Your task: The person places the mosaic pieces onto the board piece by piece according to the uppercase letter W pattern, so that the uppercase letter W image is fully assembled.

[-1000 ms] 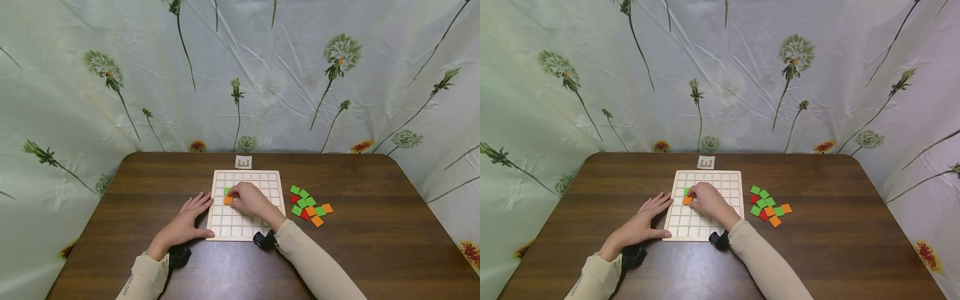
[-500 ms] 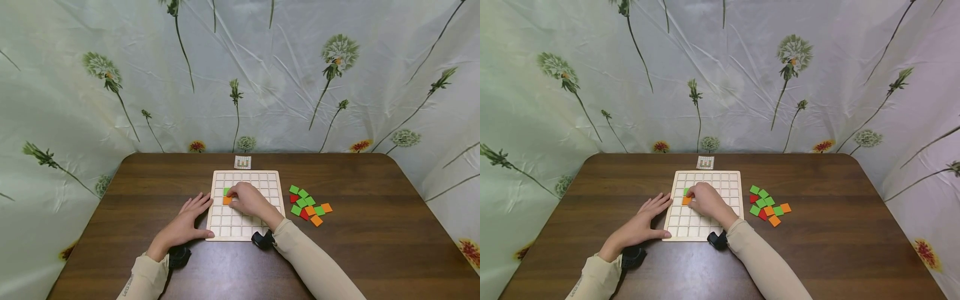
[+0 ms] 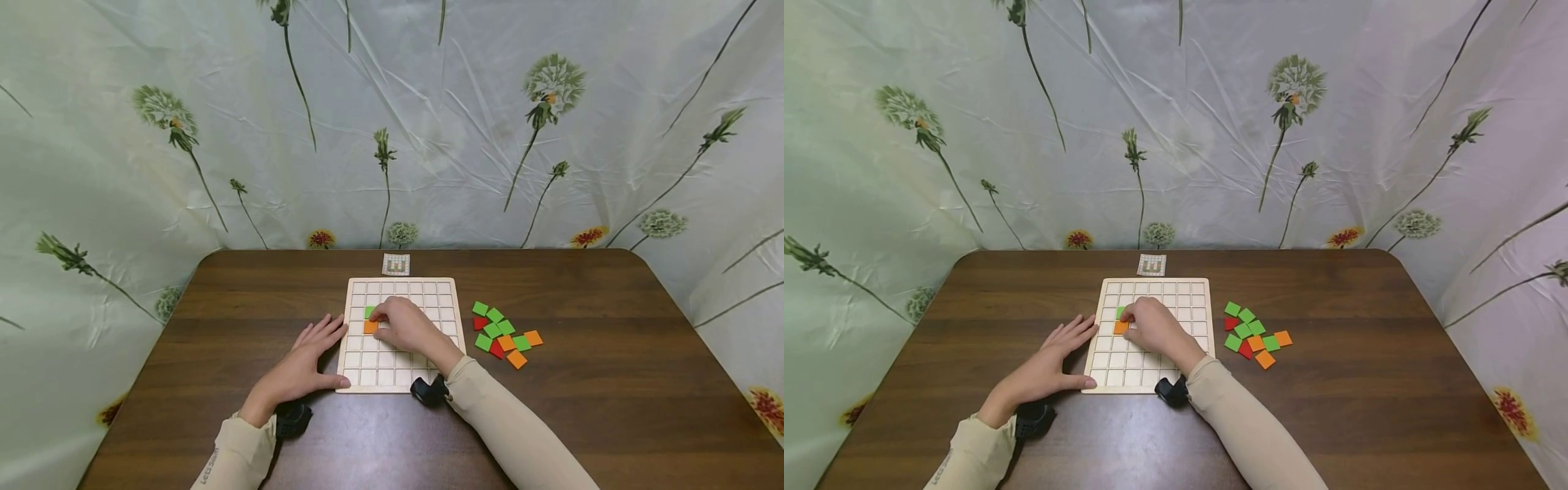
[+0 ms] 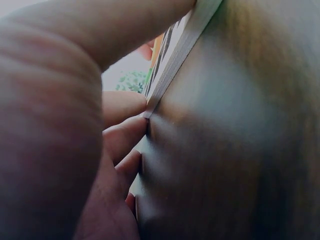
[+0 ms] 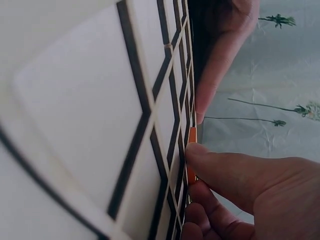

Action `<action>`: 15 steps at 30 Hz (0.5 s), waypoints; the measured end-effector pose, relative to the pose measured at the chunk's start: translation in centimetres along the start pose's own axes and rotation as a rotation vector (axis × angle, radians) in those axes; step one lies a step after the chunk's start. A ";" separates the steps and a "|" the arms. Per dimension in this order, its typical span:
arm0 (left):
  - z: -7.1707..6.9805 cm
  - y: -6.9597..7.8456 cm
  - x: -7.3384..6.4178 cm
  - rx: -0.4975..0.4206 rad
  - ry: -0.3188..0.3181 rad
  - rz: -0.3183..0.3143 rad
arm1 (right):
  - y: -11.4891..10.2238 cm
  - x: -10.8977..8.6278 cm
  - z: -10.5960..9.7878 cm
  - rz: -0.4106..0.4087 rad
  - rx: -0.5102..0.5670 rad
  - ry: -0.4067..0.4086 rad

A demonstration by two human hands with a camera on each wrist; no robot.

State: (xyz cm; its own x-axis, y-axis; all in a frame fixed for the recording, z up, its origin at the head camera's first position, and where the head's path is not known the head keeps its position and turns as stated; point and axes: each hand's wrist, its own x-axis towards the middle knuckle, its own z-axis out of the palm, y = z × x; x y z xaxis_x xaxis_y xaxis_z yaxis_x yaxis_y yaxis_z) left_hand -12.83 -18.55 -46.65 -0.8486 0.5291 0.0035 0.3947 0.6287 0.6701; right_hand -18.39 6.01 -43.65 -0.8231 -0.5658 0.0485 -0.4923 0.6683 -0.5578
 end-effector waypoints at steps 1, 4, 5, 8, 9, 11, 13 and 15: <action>0.0 0.0 0.0 0.000 0.000 0.000 | 0.0 0.0 0.0 -0.001 0.001 0.000; 0.0 0.0 0.0 0.001 0.000 0.001 | 0.1 0.1 0.0 -0.005 0.003 0.002; 0.0 0.0 0.0 0.001 0.000 0.001 | 0.1 0.1 0.0 -0.004 0.005 0.002; 0.0 0.0 0.0 0.000 -0.001 -0.001 | 0.2 0.1 0.0 0.005 0.011 0.000; 0.0 0.0 0.0 0.000 -0.001 -0.002 | 0.2 0.1 0.0 0.010 0.013 -0.001; 0.0 0.1 0.0 0.001 -0.001 -0.002 | 0.2 0.1 0.0 0.015 0.018 -0.002; 0.0 0.1 0.0 0.004 -0.001 -0.001 | 0.2 0.0 0.0 0.015 0.021 -0.002; 0.0 0.1 0.0 0.006 -0.002 -0.002 | 0.2 -0.1 -0.1 0.019 0.030 -0.004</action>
State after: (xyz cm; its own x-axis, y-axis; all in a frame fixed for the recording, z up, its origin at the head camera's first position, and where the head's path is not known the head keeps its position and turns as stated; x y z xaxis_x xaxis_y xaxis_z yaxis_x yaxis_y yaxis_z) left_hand -12.80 -18.51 -46.59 -0.8487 0.5288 0.0011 0.3952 0.6330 0.6656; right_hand -18.42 6.22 -43.66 -0.8312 -0.5550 0.0339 -0.4675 0.6646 -0.5828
